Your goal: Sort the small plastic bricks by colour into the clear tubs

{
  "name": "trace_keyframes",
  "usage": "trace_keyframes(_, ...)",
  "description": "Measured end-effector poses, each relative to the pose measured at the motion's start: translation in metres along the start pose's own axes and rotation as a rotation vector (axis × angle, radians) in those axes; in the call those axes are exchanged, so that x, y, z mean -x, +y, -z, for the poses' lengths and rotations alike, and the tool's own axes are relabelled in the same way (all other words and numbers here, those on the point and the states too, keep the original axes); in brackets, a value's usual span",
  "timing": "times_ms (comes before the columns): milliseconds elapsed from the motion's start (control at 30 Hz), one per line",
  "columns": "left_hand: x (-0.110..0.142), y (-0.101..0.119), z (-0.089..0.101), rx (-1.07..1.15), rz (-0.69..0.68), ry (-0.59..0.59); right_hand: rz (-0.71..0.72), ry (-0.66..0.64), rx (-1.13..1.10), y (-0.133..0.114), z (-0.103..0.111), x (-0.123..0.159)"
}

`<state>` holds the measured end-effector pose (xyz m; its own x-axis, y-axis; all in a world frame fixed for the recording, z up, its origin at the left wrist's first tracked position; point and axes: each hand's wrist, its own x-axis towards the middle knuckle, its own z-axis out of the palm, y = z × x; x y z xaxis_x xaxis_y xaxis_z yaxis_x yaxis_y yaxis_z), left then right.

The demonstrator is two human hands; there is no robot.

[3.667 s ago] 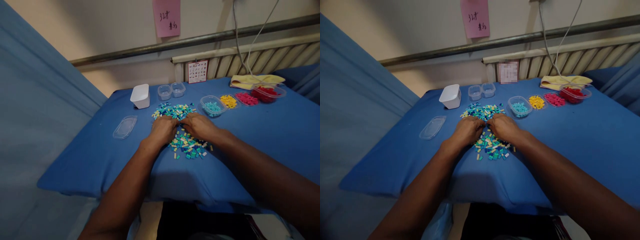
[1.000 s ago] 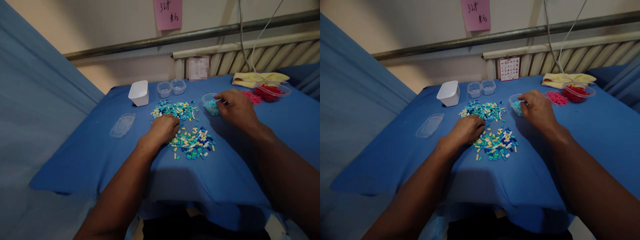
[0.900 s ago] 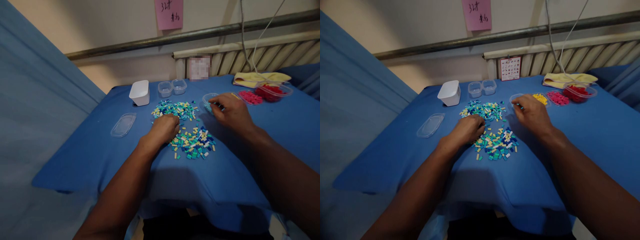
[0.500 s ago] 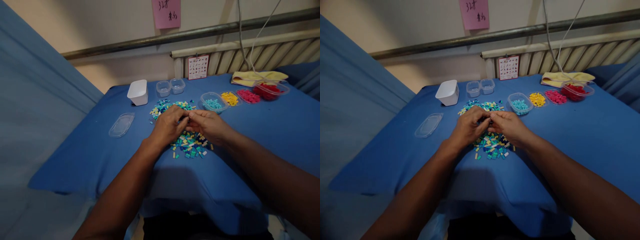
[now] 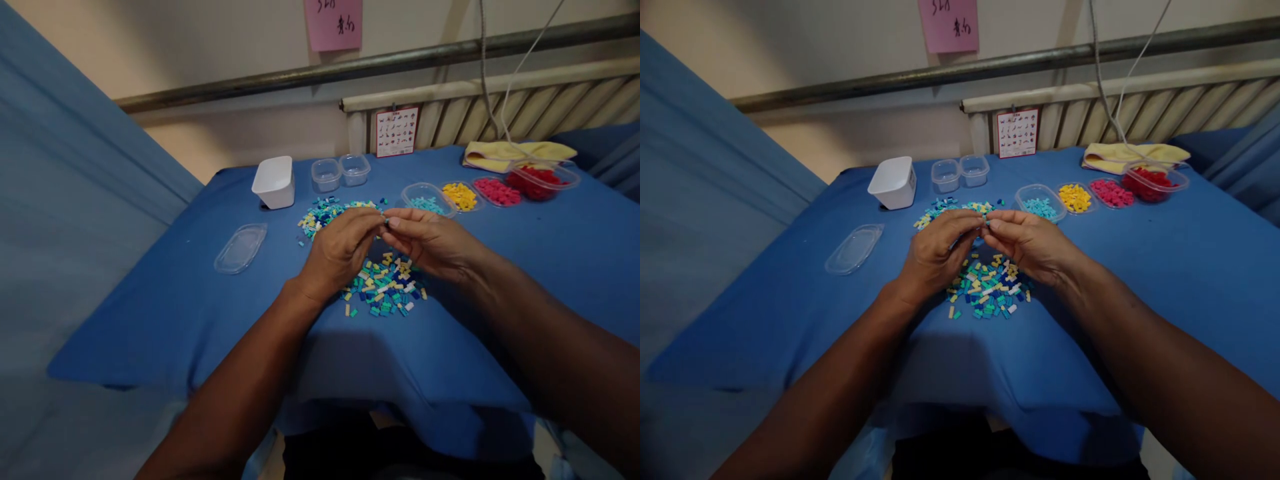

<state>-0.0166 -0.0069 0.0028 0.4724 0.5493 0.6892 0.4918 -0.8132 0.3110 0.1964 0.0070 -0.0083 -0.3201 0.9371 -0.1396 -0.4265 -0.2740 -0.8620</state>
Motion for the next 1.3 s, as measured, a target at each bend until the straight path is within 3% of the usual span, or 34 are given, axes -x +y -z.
trace_keyframes(100, 0.001, -0.004, 0.003, 0.002, -0.011, 0.070, 0.104, 0.073, 0.068, -0.013, 0.008, -0.001)
trace_keyframes(200, 0.005, -0.013, 0.009, -0.047, 0.075, 0.114, 0.299, 0.229, 0.271, -0.027, 0.024, -0.001)
trace_keyframes(267, 0.008, -0.020, 0.015, -0.065, 0.169, 0.147, 0.471, 0.396, 0.532, -0.034, 0.040, -0.001)
trace_keyframes(367, 0.013, -0.032, 0.025, -0.065, 0.343, 0.191, 0.679, 0.601, 1.093, -0.040, 0.065, -0.002)
trace_keyframes(467, 0.019, -0.047, 0.035, -0.052, 0.517, 0.180, 0.675, 0.621, 1.443, -0.039, 0.087, -0.005)
trace_keyframes(567, 0.024, -0.059, 0.041, -0.050, 0.640, 0.107, 0.657, 0.574, 1.516, -0.034, 0.100, -0.011)
trace_keyframes(700, 0.027, -0.063, 0.046, -0.142, 0.699, -0.063, 0.761, 0.516, 1.529, -0.032, 0.103, -0.014)
trace_keyframes(867, 0.028, -0.063, 0.054, -0.189, 0.746, -0.210, 0.917, 0.397, 1.504, -0.027, 0.078, -0.002)
trace_keyframes(967, 0.030, -0.064, 0.059, -0.206, 0.777, -0.275, 0.956, 0.187, 1.479, -0.012, 0.054, 0.005)
trace_keyframes(1067, 0.031, -0.064, 0.062, -0.199, 0.784, -0.307, 0.931, -0.131, 1.457, 0.007, 0.033, 0.007)
trace_keyframes(1133, 0.031, -0.062, 0.063, -0.194, 0.774, -0.323, 0.878, -0.260, 1.432, 0.017, 0.026, 0.007)
trace_keyframes(1300, 0.029, -0.058, 0.064, -0.205, 0.779, -0.355, 0.735, -0.247, 1.267, 0.029, 0.023, 0.009)
